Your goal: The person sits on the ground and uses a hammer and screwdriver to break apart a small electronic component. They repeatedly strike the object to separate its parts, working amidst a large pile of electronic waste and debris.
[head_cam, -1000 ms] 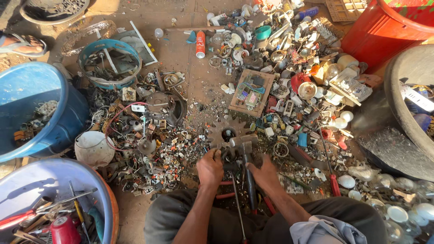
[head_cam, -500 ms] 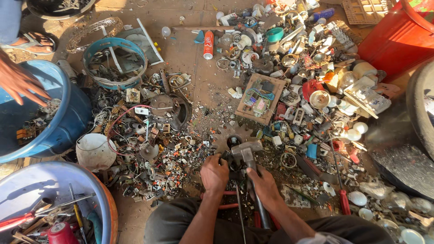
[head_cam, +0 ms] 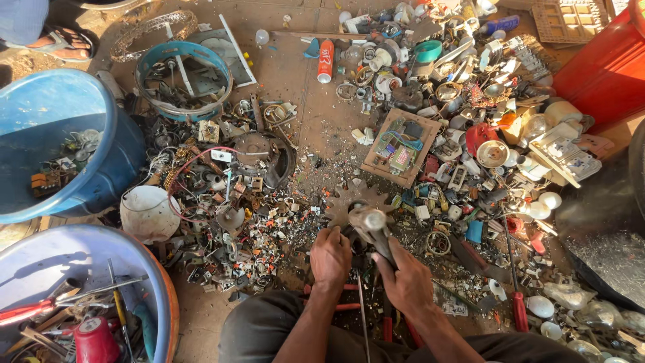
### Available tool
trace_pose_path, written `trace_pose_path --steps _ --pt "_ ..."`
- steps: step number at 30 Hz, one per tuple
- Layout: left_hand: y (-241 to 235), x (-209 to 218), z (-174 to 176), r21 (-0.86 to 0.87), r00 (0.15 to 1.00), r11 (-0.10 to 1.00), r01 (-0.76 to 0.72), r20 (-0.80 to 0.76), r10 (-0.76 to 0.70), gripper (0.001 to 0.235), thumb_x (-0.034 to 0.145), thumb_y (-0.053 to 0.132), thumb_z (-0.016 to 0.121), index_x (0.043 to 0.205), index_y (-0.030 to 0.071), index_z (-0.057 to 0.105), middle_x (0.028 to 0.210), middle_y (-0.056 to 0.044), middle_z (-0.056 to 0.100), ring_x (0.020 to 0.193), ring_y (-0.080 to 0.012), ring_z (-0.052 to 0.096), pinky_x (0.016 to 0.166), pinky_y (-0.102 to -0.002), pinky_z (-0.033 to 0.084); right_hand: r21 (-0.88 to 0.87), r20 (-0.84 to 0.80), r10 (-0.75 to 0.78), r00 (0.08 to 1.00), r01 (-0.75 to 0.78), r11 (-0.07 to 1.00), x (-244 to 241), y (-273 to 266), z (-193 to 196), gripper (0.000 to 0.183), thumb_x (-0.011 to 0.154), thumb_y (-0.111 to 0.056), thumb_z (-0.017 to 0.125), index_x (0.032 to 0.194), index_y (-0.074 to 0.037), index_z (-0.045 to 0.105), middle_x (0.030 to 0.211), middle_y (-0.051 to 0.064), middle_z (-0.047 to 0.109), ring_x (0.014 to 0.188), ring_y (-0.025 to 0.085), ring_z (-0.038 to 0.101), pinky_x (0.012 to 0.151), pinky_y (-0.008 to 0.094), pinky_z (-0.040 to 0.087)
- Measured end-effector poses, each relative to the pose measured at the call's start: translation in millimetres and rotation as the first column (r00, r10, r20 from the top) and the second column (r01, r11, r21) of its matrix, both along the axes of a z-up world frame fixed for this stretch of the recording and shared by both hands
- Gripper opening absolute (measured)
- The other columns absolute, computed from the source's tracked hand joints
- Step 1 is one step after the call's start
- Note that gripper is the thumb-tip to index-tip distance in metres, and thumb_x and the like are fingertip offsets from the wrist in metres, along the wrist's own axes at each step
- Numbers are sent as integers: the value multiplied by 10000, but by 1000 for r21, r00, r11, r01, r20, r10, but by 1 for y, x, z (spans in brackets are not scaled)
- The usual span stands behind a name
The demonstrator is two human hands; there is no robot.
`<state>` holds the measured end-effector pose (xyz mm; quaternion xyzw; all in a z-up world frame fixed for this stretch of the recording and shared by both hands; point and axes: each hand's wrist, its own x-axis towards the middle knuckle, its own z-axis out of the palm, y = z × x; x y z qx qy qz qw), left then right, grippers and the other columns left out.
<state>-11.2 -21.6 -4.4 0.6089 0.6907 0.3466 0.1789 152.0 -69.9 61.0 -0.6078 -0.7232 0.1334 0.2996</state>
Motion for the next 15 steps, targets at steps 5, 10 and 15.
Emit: trace_pose_path --steps 5,10,15 --pt "-2 -1 -4 48 999 999 13 -34 -11 242 881 93 683 1064 -48 756 1026 -261 727 793 -385 746 660 -443 630 255 -215 117 969 -60 965 -4 -5 9 518 1034 -253 613 1384 116 515 980 238 745 725 271 779 546 336 647" --pt "-2 -1 4 28 999 999 46 -2 -46 242 901 98 672 1081 -46 746 1020 -245 721 807 -368 750 671 -436 630 -340 112 -24 993 61 938 -12 10 17 554 945 -256 682 1412 10 548 924 218 758 671 306 764 533 410 619" --pt "5 2 -3 36 1000 999 -9 -29 10 233 887 104 681 1059 -30 763 1036 -226 724 806 -389 740 687 -454 616 235 -124 84 989 -53 971 -3 -2 13 454 993 -225 648 1311 86 557 997 267 745 761 298 779 560 359 633"
